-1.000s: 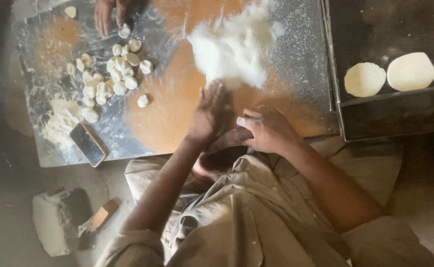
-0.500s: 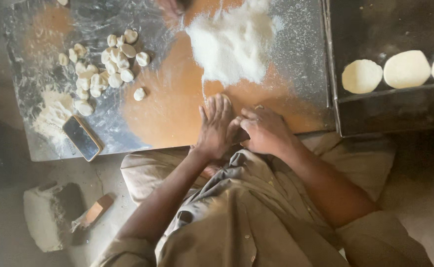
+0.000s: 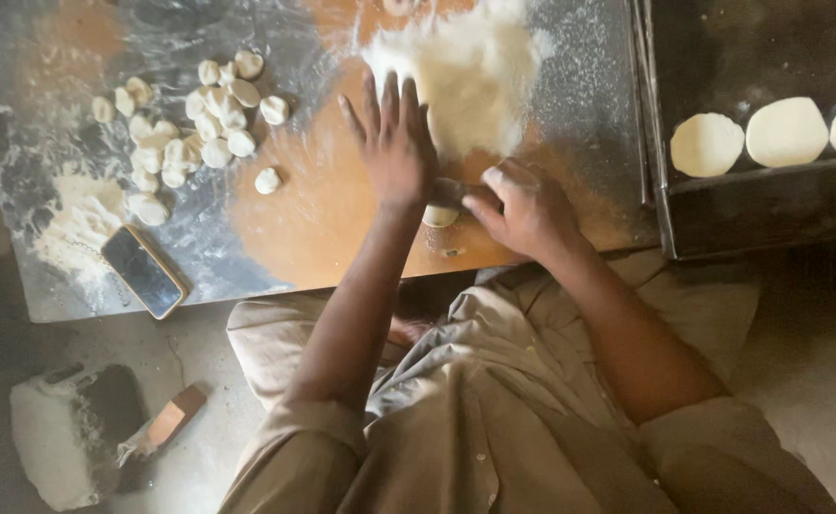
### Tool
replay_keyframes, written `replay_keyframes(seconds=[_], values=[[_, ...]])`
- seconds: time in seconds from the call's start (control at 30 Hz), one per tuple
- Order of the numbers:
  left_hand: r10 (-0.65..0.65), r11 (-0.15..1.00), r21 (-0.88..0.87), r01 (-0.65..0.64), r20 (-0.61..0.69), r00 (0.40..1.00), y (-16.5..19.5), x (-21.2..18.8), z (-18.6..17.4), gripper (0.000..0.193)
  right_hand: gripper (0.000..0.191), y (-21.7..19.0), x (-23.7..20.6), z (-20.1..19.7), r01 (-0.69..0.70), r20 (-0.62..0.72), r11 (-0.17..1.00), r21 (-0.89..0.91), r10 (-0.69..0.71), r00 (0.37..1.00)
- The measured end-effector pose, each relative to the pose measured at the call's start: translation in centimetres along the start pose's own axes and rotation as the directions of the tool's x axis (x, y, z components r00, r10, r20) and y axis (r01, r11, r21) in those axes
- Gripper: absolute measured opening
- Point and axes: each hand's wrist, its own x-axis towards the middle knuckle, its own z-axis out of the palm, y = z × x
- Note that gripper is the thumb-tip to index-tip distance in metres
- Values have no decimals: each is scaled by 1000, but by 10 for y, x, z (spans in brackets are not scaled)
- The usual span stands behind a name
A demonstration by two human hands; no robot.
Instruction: The person sits at a floured bakery bench, dips small dough balls in flour, and flattens each one into a round disc using a wooden rolling pin. The flattened dough discs are placed onto a dark tray beside the bench as the pile of unflattened dough balls shrinks.
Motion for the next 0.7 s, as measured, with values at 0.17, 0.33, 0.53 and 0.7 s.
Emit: replay_keyframes(seconds=[0.17, 0.33, 0.53, 0.7], values=[[6, 993, -119, 8, 116, 993, 8, -70, -53, 19, 45, -9, -13, -4, 25, 204, 995, -92, -5, 979], [-182, 966, -69, 251, 509, 841, 27, -33, -69, 14, 45, -1, -22, -7, 65, 325, 996, -57, -43, 945], [537, 685, -535, -494, -86, 839, 132, 41, -76, 9, 45, 24, -31, 11, 42, 298, 998, 45, -54, 953], [722, 654, -335, -679, 9, 691, 252, 64, -45, 24, 27, 39, -36, 25, -137, 327, 970, 201, 66, 943]])
